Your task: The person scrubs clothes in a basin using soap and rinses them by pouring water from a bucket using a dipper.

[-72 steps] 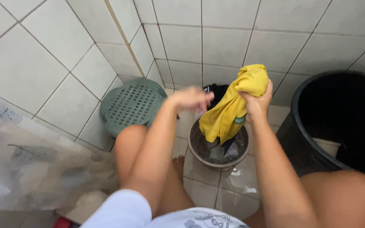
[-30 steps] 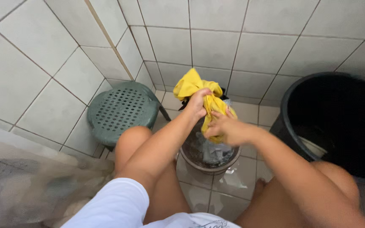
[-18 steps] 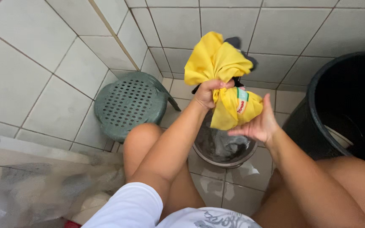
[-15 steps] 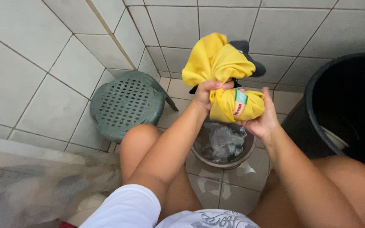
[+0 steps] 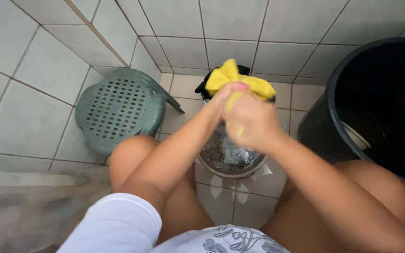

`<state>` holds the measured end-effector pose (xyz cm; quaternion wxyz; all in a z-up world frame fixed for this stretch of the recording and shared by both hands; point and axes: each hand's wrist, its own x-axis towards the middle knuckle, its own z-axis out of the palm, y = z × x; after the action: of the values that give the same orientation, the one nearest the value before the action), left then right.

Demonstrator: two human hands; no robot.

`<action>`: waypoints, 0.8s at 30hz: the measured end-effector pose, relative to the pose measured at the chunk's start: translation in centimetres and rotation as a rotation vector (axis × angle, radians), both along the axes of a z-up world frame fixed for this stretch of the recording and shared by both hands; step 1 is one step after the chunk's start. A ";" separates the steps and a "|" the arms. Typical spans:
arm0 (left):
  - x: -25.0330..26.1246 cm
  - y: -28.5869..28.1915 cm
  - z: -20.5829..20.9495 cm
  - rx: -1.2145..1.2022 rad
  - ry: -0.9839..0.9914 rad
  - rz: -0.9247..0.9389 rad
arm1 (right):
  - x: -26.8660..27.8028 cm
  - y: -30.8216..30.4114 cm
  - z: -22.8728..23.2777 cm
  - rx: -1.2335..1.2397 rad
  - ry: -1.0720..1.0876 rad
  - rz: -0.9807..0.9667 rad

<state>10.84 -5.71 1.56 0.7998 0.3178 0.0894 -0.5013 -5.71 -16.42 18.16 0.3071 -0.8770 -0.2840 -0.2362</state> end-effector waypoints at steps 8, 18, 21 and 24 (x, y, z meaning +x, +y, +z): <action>-4.1 -4.1 -8.6 0.520 -0.733 -0.319 | -3.6 2.7 -5.9 -0.471 0.225 0.453; -6.1 -2.8 -3.6 0.653 -0.644 -0.089 | -2.6 2.0 -13.4 -0.583 0.001 0.439; -0.9 1.9 0.0 0.462 -0.262 0.016 | 0.0 -0.9 -9.6 -0.272 0.107 0.290; 0.7 4.8 2.0 0.309 -0.275 0.268 | 1.0 -2.2 -8.6 -0.075 0.097 0.023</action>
<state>11.54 -0.95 3.58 0.8057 0.4868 0.0965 -0.3234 -4.69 -18.67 9.59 0.2901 -0.8950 -0.2875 -0.1791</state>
